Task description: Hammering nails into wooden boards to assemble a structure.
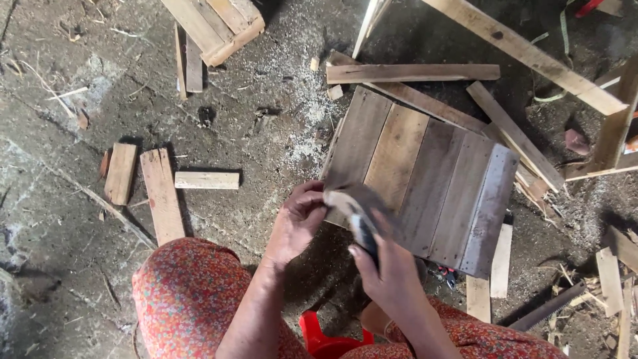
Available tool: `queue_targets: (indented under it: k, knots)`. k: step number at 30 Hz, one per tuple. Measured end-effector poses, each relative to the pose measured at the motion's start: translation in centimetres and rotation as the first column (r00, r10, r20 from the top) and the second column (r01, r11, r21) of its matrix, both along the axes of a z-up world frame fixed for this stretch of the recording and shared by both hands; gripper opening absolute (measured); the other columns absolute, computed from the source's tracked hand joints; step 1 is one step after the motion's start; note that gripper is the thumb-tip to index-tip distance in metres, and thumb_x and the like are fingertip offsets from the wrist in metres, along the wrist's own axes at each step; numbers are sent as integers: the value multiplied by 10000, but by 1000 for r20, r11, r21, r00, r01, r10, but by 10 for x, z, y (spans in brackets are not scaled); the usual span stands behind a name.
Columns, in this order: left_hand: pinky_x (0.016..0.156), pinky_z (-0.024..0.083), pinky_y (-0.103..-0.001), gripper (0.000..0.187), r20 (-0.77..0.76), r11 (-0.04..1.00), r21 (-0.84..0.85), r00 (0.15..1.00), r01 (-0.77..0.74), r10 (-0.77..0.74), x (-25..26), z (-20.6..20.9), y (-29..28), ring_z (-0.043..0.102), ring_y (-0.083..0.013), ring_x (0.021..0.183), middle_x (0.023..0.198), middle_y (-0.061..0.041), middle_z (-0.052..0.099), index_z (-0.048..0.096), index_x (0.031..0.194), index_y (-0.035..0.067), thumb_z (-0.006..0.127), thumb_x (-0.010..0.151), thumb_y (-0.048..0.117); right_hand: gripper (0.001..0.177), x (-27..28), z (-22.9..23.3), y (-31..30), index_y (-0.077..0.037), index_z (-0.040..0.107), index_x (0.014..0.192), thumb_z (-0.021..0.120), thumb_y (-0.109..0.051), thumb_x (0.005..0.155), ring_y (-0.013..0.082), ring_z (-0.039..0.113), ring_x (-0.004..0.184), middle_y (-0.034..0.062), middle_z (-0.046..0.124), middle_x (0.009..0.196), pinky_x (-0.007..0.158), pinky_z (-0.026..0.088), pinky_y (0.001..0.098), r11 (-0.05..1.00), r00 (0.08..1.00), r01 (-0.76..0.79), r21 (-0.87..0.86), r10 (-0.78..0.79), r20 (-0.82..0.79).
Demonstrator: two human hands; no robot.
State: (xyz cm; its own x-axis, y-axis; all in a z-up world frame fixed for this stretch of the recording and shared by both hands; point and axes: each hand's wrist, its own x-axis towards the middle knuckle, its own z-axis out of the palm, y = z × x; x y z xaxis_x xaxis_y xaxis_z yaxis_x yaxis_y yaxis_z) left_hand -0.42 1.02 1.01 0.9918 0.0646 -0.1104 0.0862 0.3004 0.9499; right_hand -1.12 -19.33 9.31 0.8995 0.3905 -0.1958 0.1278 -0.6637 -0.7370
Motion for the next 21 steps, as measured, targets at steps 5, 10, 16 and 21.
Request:
queue_targets:
  k: [5, 10, 16, 21]
  knots:
    - [1127, 530, -461, 368, 74, 995, 5, 992, 98, -98, -4, -1, 9, 617, -317, 1263, 1530, -171, 410, 615, 1254, 46, 549, 899, -25, 557, -4, -1, -11, -76, 367, 1493, 557, -226, 991, 128, 598, 552, 74, 665, 837, 434, 549, 248, 989, 996, -82, 123, 77, 45]
    - [1262, 393, -473, 566, 229, 982, 65, 955, 179, -189, -4, 1, 14, 475, -384, 1446, 1564, -162, 334, 576, 1364, 162, 543, 872, -117, 470, 2, 20, -11, 32, 510, 1351, 601, -209, 957, 105, 550, 481, 56, 651, 731, 362, 487, 221, 989, 1000, -6, 151, 5, 11]
    - [1272, 396, -511, 598, 301, 971, -66, 933, 229, -199, -6, -10, 17, 453, -332, 1464, 1583, -115, 375, 576, 1400, 176, 534, 919, -178, 664, -1, -7, -7, -97, 355, 1532, 596, -330, 958, 273, 744, 837, 123, 760, 1058, 706, 548, 374, 999, 999, -27, 39, 25, 39]
    - [1254, 413, -507, 578, 195, 976, -51, 960, 212, -199, -7, -2, 18, 485, -338, 1435, 1565, -132, 399, 617, 1354, 144, 546, 883, -183, 626, -6, 3, -3, -73, 317, 1531, 582, -169, 972, 153, 615, 561, 81, 677, 819, 461, 576, 257, 996, 992, -70, 61, 64, 106]
